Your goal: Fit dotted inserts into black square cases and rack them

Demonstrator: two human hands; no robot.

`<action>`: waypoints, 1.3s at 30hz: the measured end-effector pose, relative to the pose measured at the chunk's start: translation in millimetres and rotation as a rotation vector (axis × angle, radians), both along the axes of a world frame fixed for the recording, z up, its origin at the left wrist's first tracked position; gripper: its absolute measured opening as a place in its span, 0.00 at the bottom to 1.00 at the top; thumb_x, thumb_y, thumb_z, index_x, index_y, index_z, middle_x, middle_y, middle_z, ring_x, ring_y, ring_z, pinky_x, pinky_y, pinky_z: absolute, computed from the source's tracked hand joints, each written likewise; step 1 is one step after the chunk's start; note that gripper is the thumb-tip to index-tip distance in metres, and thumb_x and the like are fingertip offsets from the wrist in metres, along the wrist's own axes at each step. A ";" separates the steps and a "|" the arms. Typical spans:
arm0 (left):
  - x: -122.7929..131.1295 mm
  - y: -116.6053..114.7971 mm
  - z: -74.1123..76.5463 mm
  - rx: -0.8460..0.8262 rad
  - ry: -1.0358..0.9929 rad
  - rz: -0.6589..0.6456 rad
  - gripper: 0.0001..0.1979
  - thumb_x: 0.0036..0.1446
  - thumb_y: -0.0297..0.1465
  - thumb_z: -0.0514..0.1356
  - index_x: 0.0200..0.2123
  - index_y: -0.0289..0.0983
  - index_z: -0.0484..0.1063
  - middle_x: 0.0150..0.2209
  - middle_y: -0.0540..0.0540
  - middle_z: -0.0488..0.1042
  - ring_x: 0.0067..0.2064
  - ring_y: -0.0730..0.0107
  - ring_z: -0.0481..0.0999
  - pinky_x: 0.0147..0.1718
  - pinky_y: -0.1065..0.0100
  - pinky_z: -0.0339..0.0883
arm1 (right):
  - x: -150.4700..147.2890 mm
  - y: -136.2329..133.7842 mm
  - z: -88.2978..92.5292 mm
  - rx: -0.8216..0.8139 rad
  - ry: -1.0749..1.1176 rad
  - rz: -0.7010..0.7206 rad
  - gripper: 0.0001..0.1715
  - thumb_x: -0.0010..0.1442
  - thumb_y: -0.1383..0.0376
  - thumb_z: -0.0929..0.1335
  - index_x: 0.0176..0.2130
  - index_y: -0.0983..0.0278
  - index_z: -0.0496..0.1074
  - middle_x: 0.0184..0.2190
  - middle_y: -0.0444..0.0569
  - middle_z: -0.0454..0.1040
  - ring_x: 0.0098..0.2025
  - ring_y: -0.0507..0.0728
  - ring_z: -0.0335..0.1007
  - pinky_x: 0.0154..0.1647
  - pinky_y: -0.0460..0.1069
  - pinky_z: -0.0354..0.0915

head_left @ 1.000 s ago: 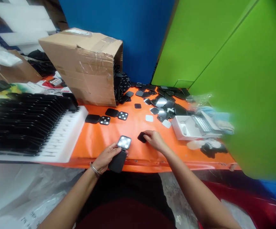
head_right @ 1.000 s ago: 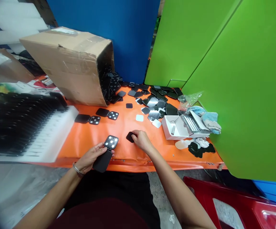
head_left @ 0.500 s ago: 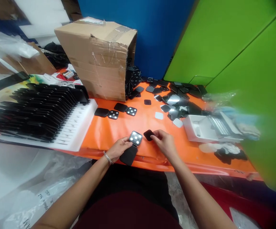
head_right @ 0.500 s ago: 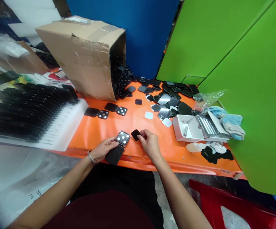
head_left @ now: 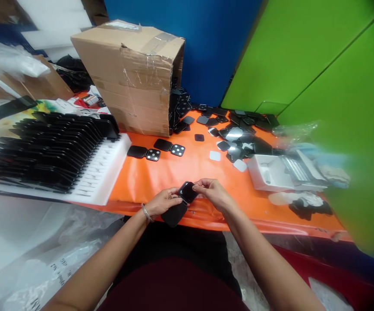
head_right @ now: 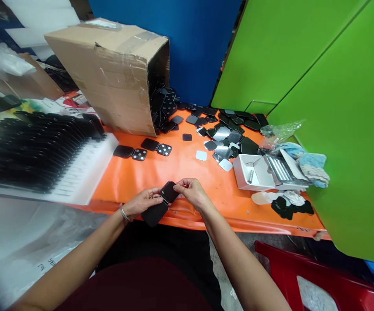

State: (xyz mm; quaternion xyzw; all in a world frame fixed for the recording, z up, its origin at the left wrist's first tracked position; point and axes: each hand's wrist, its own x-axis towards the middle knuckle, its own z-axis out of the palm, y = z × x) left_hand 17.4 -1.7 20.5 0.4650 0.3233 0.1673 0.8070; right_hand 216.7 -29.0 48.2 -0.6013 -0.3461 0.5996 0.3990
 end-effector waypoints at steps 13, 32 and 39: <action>0.3 -0.5 -2.1 -0.008 -0.017 -0.035 0.22 0.52 0.37 0.65 0.48 0.32 0.69 0.38 0.41 0.76 0.39 0.66 0.76 0.38 0.70 0.65 | 0.1 -1.2 -10.9 -0.007 -0.011 0.007 0.12 0.42 0.60 0.73 0.23 0.66 0.72 0.22 0.45 0.73 0.26 0.53 0.68 0.32 0.49 0.66; 4.5 0.4 -3.2 0.092 0.045 -0.021 0.24 0.51 0.38 0.64 0.49 0.31 0.69 0.38 0.41 0.75 0.39 0.64 0.74 0.36 0.70 0.63 | -2.3 0.4 -9.2 0.109 -0.182 0.047 0.12 0.45 0.59 0.72 0.23 0.65 0.70 0.28 0.46 0.70 0.27 0.53 0.67 0.27 0.48 0.65; 4.2 -0.5 -3.5 0.109 0.055 -0.019 0.25 0.52 0.39 0.64 0.50 0.31 0.68 0.39 0.40 0.75 0.38 0.64 0.74 0.36 0.70 0.64 | -4.5 0.7 -13.7 0.120 -0.290 0.024 0.11 0.46 0.60 0.70 0.21 0.65 0.69 0.26 0.46 0.70 0.26 0.53 0.66 0.26 0.48 0.65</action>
